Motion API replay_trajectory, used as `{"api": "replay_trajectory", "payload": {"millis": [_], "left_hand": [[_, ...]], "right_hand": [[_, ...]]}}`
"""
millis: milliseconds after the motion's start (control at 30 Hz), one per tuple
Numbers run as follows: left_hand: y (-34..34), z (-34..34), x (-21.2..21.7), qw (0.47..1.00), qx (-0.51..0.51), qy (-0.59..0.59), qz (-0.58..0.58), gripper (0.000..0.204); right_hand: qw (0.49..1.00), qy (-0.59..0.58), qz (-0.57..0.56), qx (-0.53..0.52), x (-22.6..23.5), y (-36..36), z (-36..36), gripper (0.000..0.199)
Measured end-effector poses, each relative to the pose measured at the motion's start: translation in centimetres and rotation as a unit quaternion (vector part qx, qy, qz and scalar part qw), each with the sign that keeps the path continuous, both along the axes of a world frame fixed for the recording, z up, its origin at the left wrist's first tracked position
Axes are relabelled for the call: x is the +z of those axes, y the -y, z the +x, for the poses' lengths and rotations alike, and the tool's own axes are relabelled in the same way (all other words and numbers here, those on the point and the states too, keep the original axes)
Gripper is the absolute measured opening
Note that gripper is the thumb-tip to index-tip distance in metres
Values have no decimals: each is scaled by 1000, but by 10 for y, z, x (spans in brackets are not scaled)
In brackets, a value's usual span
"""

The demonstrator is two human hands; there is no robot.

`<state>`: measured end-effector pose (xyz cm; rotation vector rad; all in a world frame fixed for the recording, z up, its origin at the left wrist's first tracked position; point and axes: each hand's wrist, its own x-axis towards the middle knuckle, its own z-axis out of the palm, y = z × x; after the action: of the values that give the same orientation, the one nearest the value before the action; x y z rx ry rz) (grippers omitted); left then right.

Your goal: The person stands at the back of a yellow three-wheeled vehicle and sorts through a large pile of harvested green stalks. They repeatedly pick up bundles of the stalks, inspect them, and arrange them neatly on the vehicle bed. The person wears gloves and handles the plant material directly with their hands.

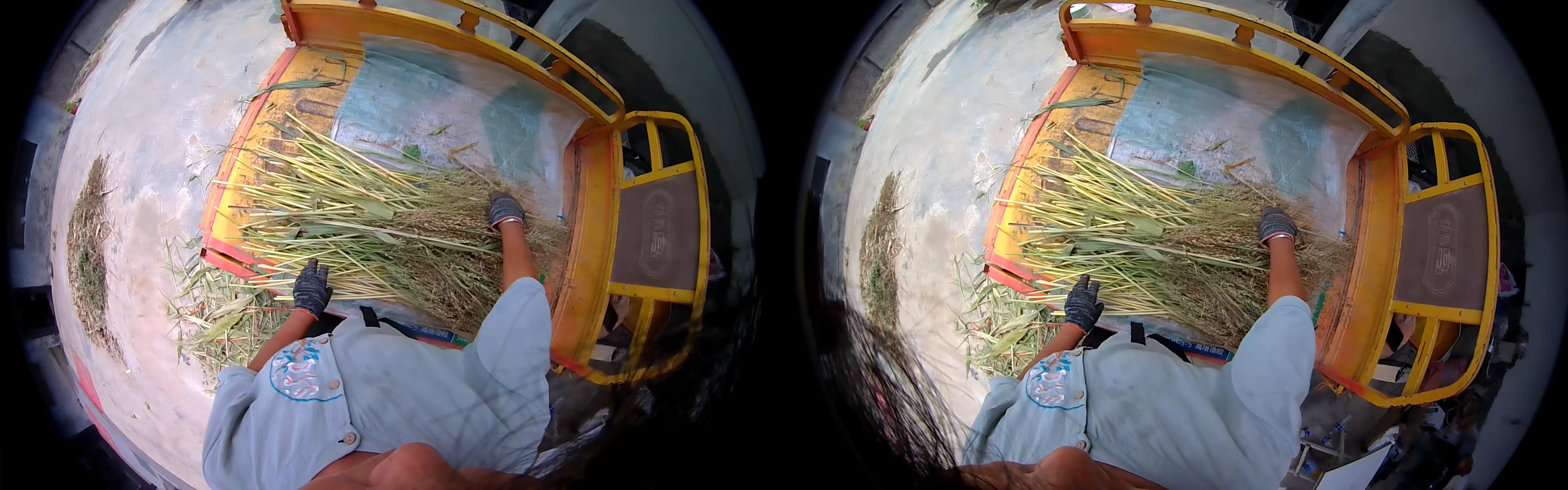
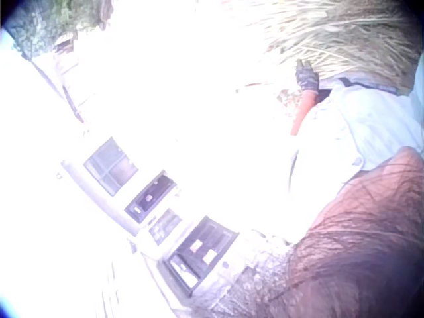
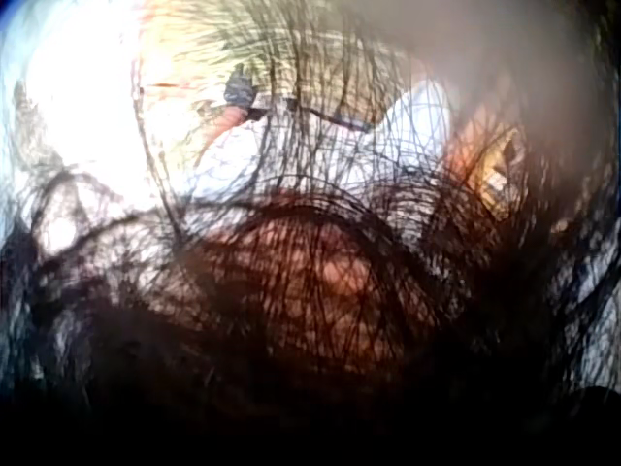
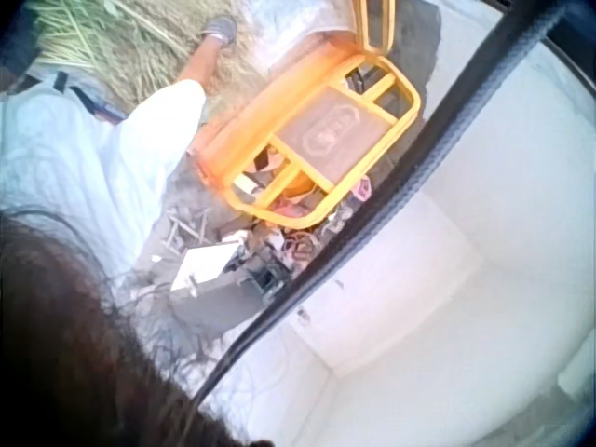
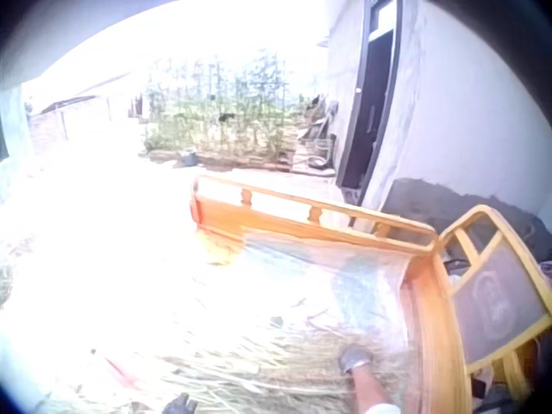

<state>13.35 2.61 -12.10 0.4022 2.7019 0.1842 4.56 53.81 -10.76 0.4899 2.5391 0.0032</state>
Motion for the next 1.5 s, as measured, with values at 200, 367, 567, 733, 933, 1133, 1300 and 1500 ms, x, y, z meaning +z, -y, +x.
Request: {"api": "replay_trajectory", "payload": {"millis": [200,367,567,733,933,1133,1300,1500], "left_hand": [[-4,-21,19,994,23,-45,101,58],[-44,-34,110,908,-79,-256,323,52],[-61,-38,183,898,-69,-286,328,52],[75,-58,76,915,199,-207,283,22],[350,44,76,772,521,-336,-138,47],[359,63,76,753,579,-258,-175,57],[173,-39,35,877,276,-349,183,26],[-59,-84,100,919,-201,-212,265,39]], "right_hand": [[990,-134,32,-4,93,-41,13,29],[954,-246,173,14,188,26,30,24],[803,-488,24,340,196,260,27,20],[667,-548,-342,371,158,379,39,20],[968,-206,-130,66,32,274,-3,41],[996,30,-47,72,9,199,1,33],[974,-207,3,88,33,210,46,27],[904,-413,46,100,87,209,107,15]]}}
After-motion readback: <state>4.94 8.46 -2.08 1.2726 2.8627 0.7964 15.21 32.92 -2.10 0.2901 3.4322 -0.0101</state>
